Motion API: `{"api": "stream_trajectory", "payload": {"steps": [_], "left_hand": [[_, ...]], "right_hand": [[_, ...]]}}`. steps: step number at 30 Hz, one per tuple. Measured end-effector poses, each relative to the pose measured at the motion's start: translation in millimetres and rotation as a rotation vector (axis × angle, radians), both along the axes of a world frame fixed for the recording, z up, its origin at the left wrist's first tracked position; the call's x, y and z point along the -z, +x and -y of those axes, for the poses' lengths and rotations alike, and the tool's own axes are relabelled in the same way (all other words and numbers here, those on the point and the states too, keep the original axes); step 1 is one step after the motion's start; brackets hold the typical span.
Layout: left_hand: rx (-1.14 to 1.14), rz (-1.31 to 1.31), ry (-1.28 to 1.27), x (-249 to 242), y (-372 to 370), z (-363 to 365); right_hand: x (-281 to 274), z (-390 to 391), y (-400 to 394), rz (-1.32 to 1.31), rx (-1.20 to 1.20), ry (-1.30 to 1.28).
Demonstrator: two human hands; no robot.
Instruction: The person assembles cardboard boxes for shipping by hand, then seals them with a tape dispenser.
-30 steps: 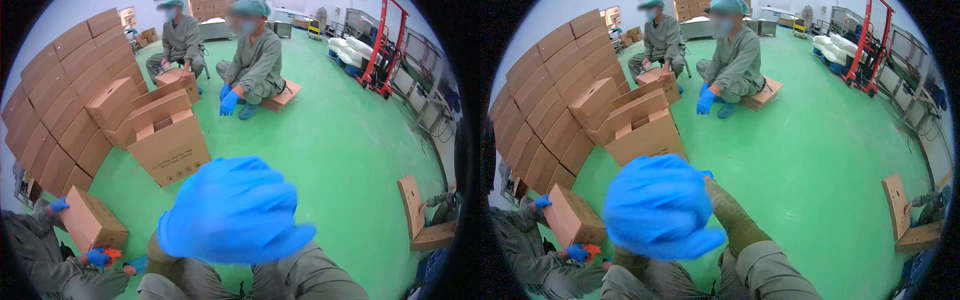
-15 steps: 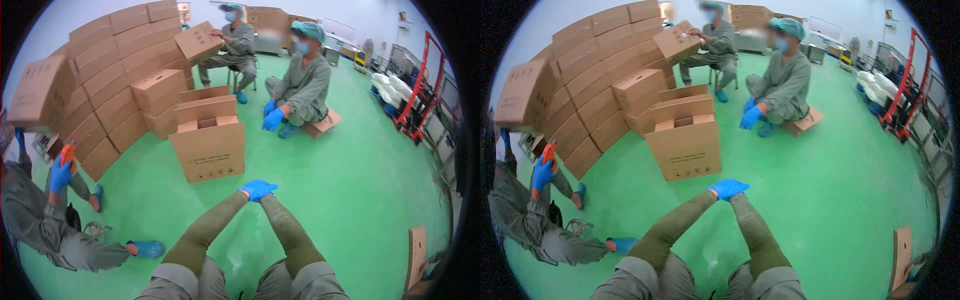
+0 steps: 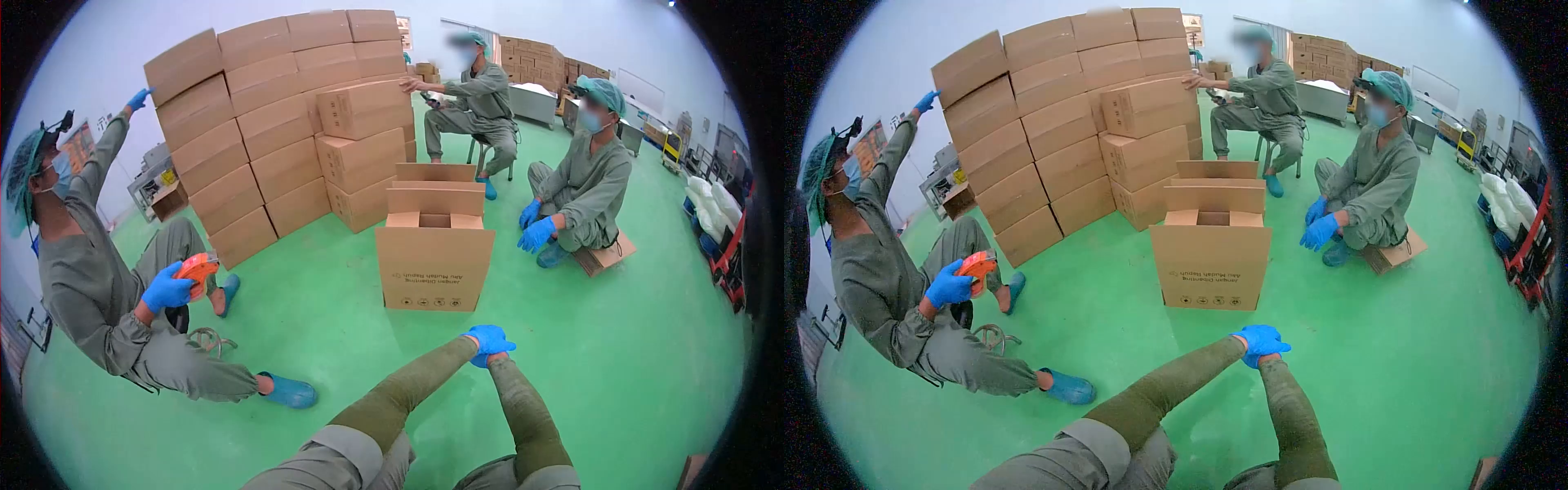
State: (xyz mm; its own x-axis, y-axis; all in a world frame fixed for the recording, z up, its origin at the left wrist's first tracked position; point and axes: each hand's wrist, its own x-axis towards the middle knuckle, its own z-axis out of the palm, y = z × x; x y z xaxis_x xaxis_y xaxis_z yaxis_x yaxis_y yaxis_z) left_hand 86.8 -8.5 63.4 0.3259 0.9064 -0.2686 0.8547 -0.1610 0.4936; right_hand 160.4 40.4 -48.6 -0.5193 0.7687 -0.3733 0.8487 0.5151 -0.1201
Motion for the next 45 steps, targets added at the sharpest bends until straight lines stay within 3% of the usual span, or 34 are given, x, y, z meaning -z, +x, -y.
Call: {"api": "stream_trajectory", "payload": {"steps": [12,19,23,28,31,45], "left_hand": [[0.008,-0.049,0.071,27,-10,-8],[-0.062,-0.238,0.132,59,-14,-18],[-0.061,-0.199,0.102,46,-19,-11],[-0.034,-0.229,0.153,91,-26,-31],[-0.044,-0.203,0.136,59,-21,-15],[-0.072,-0.189,0.115,60,-23,-17]], "right_hand": [[8,-5,9,0.015,0.003,0.000],[27,-11,14,-0.022,-0.004,0.013],[42,-13,18,-0.046,-0.015,0.030],[-1,1,14,0.035,0.005,-0.025],[-10,4,18,0.040,0.013,-0.026],[3,-1,16,0.026,0.015,0.019]]}}
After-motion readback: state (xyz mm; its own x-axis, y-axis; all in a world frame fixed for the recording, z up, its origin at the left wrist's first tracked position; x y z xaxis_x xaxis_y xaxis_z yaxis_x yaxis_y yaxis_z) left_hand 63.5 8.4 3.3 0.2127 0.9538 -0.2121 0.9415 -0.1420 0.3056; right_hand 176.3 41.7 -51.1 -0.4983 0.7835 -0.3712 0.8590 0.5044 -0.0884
